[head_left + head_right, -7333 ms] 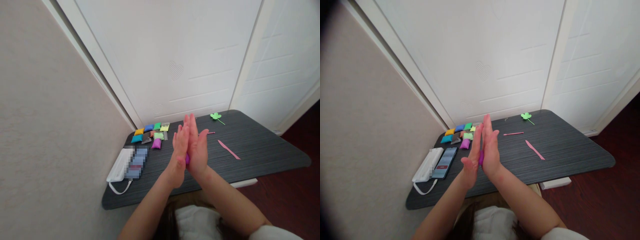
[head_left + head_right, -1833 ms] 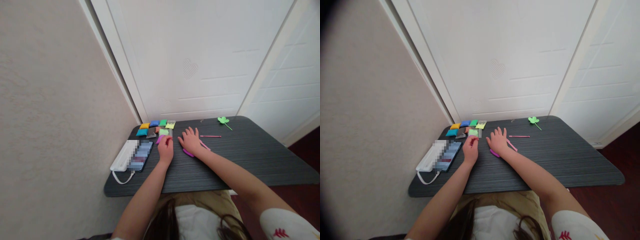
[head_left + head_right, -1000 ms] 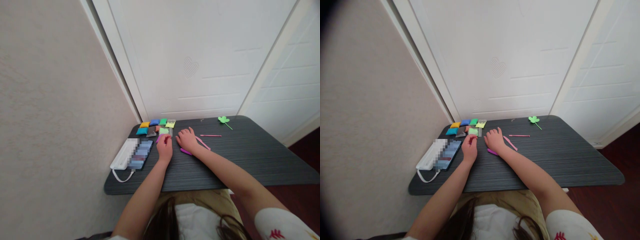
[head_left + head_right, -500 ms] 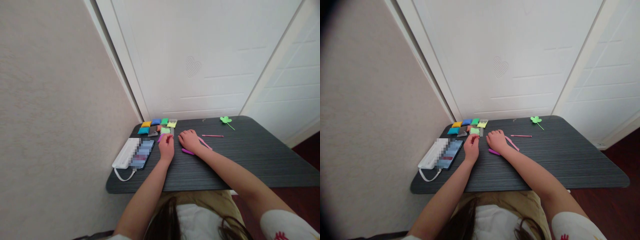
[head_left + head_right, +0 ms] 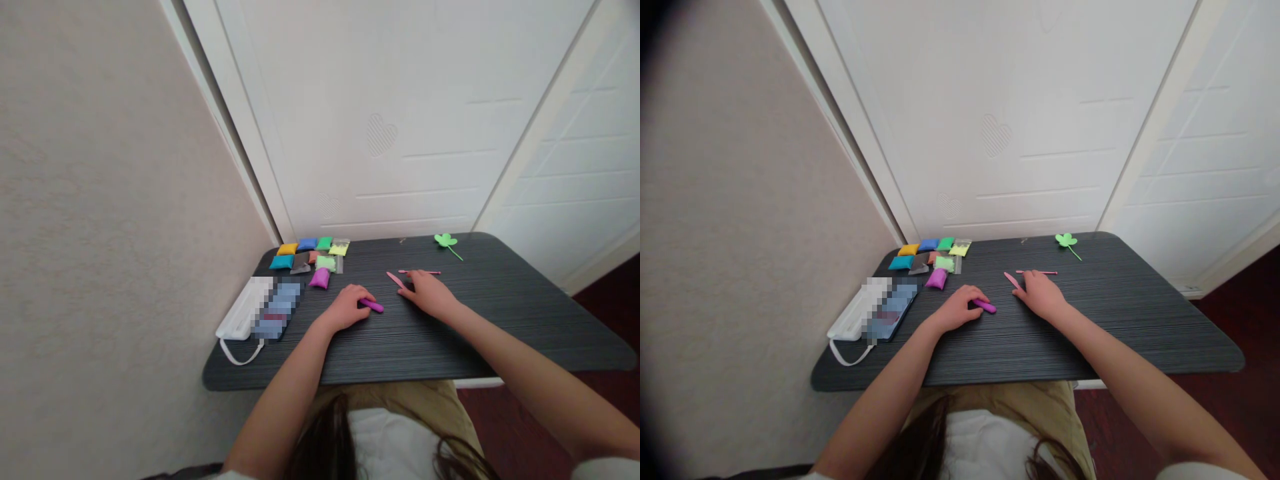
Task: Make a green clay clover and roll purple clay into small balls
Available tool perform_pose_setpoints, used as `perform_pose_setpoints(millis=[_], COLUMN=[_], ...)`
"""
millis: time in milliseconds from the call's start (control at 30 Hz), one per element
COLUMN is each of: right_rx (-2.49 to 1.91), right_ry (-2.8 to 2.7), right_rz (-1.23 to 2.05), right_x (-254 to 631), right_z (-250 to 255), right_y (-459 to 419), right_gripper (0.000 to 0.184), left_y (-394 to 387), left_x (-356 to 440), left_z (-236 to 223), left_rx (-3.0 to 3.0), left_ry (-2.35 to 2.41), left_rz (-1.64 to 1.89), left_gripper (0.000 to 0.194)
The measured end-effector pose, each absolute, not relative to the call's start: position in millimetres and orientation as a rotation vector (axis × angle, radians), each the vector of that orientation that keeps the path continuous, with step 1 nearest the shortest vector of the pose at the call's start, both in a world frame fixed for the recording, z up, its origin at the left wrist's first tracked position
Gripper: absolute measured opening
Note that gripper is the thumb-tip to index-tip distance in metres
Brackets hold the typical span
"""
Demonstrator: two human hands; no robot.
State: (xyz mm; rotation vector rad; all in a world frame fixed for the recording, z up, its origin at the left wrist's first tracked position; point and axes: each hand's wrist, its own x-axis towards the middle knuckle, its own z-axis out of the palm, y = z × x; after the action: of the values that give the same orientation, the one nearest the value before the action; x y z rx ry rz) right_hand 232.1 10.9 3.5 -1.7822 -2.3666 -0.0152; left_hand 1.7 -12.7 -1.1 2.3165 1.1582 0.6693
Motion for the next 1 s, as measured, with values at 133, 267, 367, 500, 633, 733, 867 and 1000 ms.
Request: perform_pose_setpoints(millis=[133,267,367,500,633,733,867,1000], right_rx=[-1.841,-1.861,-1.868,-1.882,-1.844,-1.745,-1.592,-1.562], right_ry=[-2.438,-2.401,-2.362,-2.313,-2.353,-2.423,-2.491,-2.505], right_rz=[-0.038,-0.106,-0.164,-0.217,-0.185,-0.152,-0.114,-0.092], right_x=[234,224,220,220,211,198,188,188], right_z=[1,3,1,-1,-2,-3,-2,-2], right_y=[13,16,16,15,4,-13,-30,-31], right_gripper=[0.028,0.026,0.023,0.022,0.033,0.034,0.031,0.032], left_y=[-10,-10,-11,-12,-13,-14,-16,-16], left_x=[6,9,11,14,15,15,16,17], left_z=[-8,-14,-17,-17,-17,-16,-16,-16], left_rx=[2.241,2.287,2.374,2.418,2.424,2.457,2.489,2.485], left_ry=[1.319,1.449,1.478,1.512,1.553,1.572,1.588,1.593], left_rz=[0.797,0.887,0.854,0.824,0.812,0.799,0.786,0.770], left_gripper=[0.021,0.019,0.018,0.022,0.019,0.016,0.015,0.015])
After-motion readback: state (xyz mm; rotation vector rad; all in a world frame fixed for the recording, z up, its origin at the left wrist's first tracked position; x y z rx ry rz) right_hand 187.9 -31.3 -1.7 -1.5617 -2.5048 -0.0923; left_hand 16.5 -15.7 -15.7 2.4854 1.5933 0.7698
